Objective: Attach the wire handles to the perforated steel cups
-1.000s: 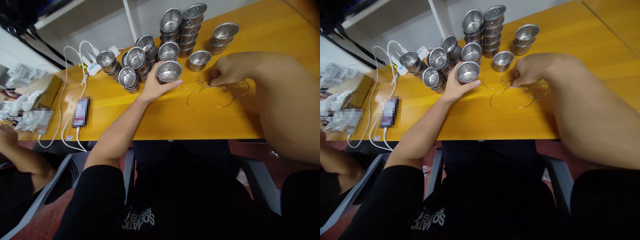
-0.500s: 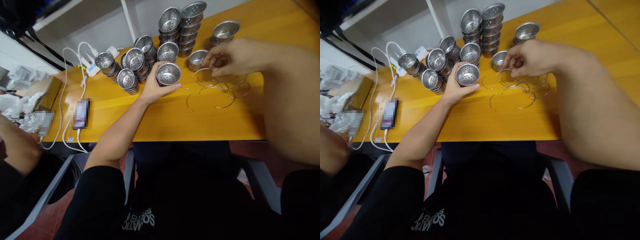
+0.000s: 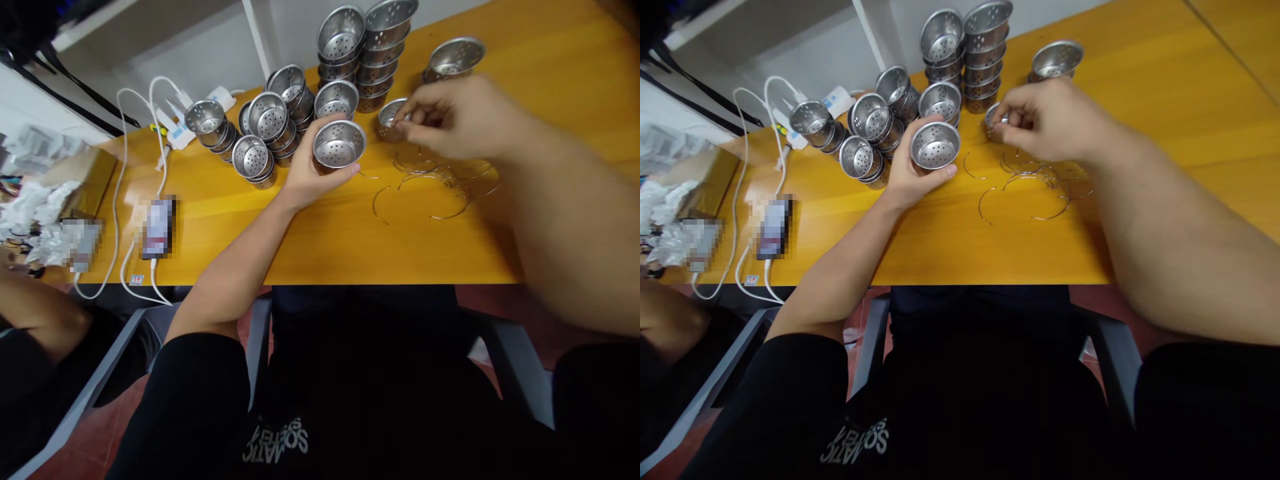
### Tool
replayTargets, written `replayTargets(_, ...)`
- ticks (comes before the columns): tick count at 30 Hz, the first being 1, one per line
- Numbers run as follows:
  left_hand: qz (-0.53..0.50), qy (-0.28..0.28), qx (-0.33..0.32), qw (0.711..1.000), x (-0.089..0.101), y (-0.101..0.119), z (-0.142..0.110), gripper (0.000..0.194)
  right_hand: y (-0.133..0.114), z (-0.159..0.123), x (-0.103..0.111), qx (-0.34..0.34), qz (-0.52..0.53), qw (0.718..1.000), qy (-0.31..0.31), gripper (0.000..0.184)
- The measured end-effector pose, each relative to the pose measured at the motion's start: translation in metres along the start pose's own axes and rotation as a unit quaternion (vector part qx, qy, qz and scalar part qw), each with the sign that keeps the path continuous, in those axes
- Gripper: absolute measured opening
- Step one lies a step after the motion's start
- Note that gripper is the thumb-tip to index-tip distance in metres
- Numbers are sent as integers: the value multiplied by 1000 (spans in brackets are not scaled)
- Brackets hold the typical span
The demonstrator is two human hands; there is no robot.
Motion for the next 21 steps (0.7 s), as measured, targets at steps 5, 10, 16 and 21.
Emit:
replayTargets(5, -25, 26, 29, 999, 1, 8, -2, 89, -71, 4, 12, 6, 4, 1000, -4, 42)
replayTargets(10, -37, 16, 57, 998, -4, 1, -5, 94, -113, 4, 19, 1, -14, 1000, -5, 36)
replayTargets(16, -99, 22, 62, 993, -14, -5, -9, 92, -75, 0, 9, 16, -43, 999, -18, 37)
replayTargets(21, -141, 35, 87, 986, -18, 2, -11, 86, -24, -4, 8, 11, -93, 995, -18, 40)
Point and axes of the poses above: each hand's wrist, its own z-axis towards the middle knuckle, its own x-axis out of the back of the hand, y = z × x, the point moved 1 cm from there along z, towards the middle knuckle, and after that the axes turned 2 degrees about y, right-handed, at the moved point
